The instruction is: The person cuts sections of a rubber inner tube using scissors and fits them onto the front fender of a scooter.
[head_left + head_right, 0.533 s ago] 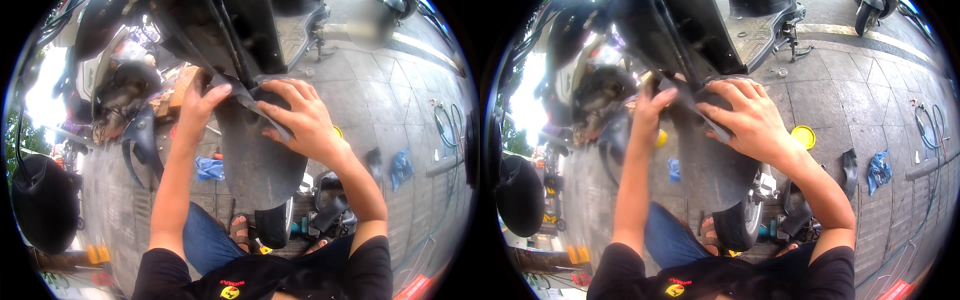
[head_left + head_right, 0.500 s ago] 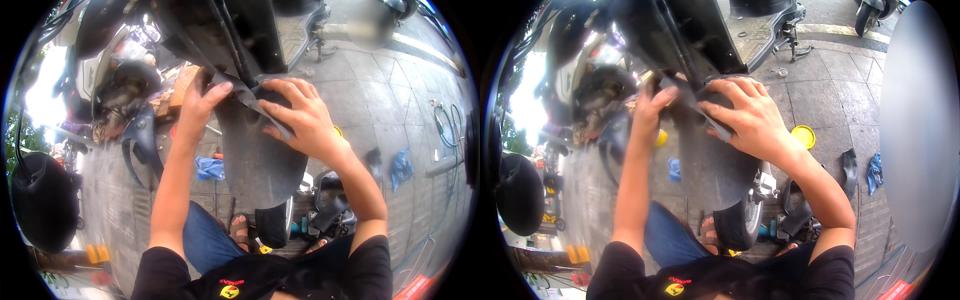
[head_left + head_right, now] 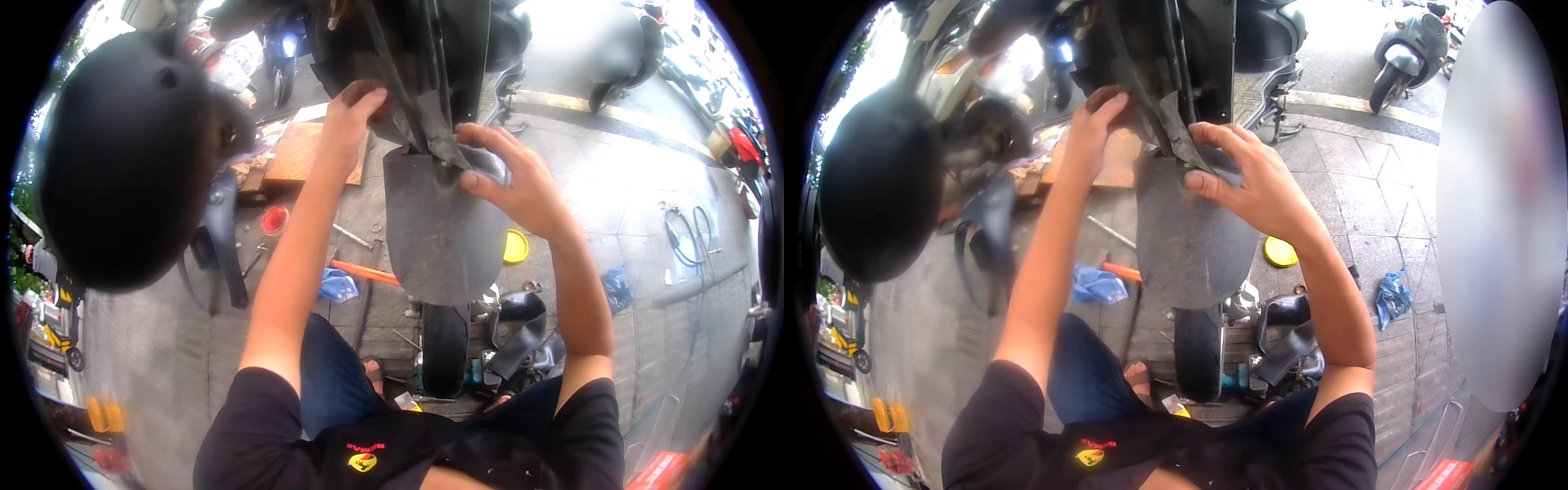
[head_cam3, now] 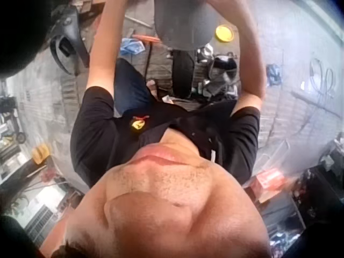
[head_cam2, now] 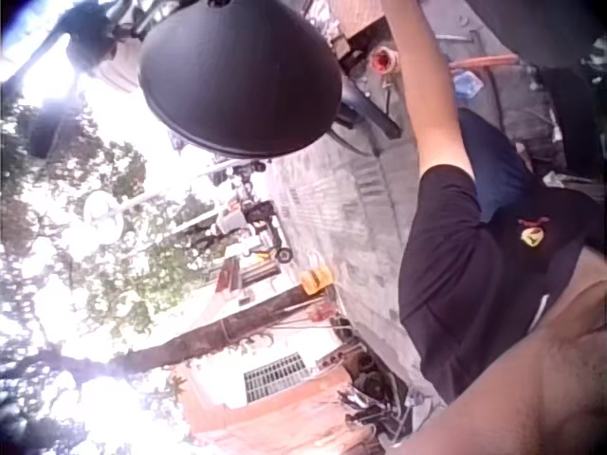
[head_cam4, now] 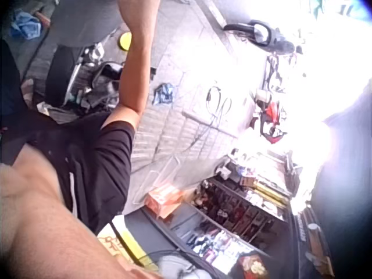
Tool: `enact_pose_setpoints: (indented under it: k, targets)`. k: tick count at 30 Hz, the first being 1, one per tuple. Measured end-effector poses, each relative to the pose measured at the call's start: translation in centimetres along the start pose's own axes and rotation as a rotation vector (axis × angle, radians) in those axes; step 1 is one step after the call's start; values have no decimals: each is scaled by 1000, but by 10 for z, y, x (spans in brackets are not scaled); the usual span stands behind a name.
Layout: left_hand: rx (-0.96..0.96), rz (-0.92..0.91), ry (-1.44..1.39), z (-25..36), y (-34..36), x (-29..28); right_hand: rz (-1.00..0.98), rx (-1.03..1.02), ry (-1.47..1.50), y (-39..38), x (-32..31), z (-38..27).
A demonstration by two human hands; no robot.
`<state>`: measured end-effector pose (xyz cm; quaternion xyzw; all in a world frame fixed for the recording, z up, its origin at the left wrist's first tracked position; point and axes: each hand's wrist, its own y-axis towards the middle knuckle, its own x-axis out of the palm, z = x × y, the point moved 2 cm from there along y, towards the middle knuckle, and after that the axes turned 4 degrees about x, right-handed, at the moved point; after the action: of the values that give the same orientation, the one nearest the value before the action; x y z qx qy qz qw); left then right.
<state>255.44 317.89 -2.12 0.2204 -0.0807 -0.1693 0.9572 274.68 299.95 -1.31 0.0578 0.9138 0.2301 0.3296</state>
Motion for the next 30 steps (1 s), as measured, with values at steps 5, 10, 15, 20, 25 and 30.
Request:
enact_pose_setpoints:
  k: [5,10,15,20,25,30]
  targets:
    - [-39,13,-67,-15,26,0,123,15,-95,6,-2,-10]
    - [61,-166,128,-17,23,6,-79,165,-181,-35,-33,8]
    - [367,-389,881,-30,41,-60,-327,606,-125,-140,0,137]
    - [374,-512,710,-33,29,-1,-433,957,-144,-356,47,205]
    - [431,-590,1103,-37,55,-48,-339,737,-213,-394,102,193]
    - [117,-416,797,-47,27,-26,263,956,-221,-445,96,211]
